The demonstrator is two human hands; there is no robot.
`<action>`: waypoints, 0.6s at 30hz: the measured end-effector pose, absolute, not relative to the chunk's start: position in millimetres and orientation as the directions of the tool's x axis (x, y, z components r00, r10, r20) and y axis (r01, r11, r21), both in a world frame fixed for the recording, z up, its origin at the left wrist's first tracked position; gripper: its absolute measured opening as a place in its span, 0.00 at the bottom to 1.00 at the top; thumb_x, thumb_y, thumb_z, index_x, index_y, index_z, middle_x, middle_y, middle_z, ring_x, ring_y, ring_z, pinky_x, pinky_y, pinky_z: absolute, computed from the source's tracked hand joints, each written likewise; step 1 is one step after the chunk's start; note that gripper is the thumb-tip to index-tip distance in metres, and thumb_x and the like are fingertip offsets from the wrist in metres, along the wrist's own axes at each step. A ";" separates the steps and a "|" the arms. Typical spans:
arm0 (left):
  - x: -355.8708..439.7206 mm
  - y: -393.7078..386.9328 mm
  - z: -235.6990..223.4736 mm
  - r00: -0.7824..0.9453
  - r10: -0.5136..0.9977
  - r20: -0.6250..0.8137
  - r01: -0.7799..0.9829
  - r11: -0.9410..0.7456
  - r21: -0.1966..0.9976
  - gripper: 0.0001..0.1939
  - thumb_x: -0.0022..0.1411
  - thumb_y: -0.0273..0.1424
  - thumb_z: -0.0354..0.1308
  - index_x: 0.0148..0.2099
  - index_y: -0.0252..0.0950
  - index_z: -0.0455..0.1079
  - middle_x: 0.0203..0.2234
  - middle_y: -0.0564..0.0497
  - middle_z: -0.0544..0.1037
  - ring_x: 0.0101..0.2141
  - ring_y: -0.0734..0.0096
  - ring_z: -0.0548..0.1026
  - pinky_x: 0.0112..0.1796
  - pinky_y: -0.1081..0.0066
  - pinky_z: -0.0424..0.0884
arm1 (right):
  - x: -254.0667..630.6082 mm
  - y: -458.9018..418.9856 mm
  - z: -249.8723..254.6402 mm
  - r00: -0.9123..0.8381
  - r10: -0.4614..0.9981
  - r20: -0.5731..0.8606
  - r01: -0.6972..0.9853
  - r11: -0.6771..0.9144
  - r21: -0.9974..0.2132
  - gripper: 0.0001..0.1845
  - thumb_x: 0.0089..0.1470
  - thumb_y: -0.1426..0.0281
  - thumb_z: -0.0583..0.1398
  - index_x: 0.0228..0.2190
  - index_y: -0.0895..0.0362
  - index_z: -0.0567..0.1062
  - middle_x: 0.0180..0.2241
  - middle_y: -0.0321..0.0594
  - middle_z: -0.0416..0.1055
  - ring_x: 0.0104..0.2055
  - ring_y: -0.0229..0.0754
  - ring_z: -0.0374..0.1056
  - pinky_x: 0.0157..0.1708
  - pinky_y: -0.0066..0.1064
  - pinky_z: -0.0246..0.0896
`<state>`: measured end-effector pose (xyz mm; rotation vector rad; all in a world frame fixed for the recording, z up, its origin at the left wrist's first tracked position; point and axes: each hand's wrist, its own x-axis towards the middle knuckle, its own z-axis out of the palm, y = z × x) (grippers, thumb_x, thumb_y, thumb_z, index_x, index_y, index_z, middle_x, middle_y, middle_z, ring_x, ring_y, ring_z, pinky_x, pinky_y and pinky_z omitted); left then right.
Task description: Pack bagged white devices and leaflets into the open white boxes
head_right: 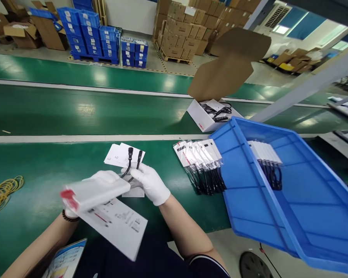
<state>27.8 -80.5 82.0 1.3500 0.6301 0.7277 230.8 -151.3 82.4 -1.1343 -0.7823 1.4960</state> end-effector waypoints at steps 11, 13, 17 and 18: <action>39.6 -90.0 87.1 0.858 0.506 0.089 -0.100 -0.006 0.995 0.16 0.57 0.35 0.65 0.49 0.41 0.77 0.47 0.41 0.78 0.49 0.50 0.76 0.53 0.56 0.71 | 238.6 -164.8 84.7 -0.257 0.959 0.121 0.088 0.148 -0.985 0.51 0.39 0.55 0.72 0.61 0.56 0.63 0.59 0.50 0.64 0.60 0.59 0.62 0.60 0.48 0.56; 46.3 -95.3 82.2 0.821 0.571 0.016 -0.073 0.077 0.994 0.15 0.56 0.36 0.66 0.47 0.41 0.78 0.46 0.42 0.79 0.48 0.50 0.77 0.51 0.56 0.73 | 235.3 -163.3 85.3 -0.254 0.960 0.118 0.076 0.141 -0.987 0.54 0.34 0.58 0.74 0.61 0.55 0.63 0.60 0.51 0.63 0.62 0.60 0.60 0.62 0.50 0.52; 55.9 -99.1 72.4 0.759 0.642 -0.112 0.002 0.170 0.985 0.09 0.56 0.37 0.66 0.40 0.44 0.81 0.41 0.46 0.81 0.41 0.53 0.79 0.43 0.58 0.78 | 225.3 -157.1 80.7 -0.099 0.988 -0.116 -0.081 -0.124 -0.989 0.28 0.50 0.58 0.68 0.52 0.51 0.74 0.53 0.44 0.72 0.56 0.52 0.68 0.58 0.48 0.60; 55.1 -96.7 69.5 0.741 0.662 -0.111 0.024 0.139 0.990 0.07 0.56 0.37 0.66 0.38 0.44 0.81 0.43 0.47 0.80 0.43 0.54 0.79 0.44 0.59 0.78 | 225.3 -154.0 77.1 -0.053 0.986 -0.157 -0.127 -0.162 -0.978 0.25 0.50 0.57 0.68 0.48 0.51 0.76 0.51 0.43 0.74 0.54 0.52 0.69 0.56 0.47 0.63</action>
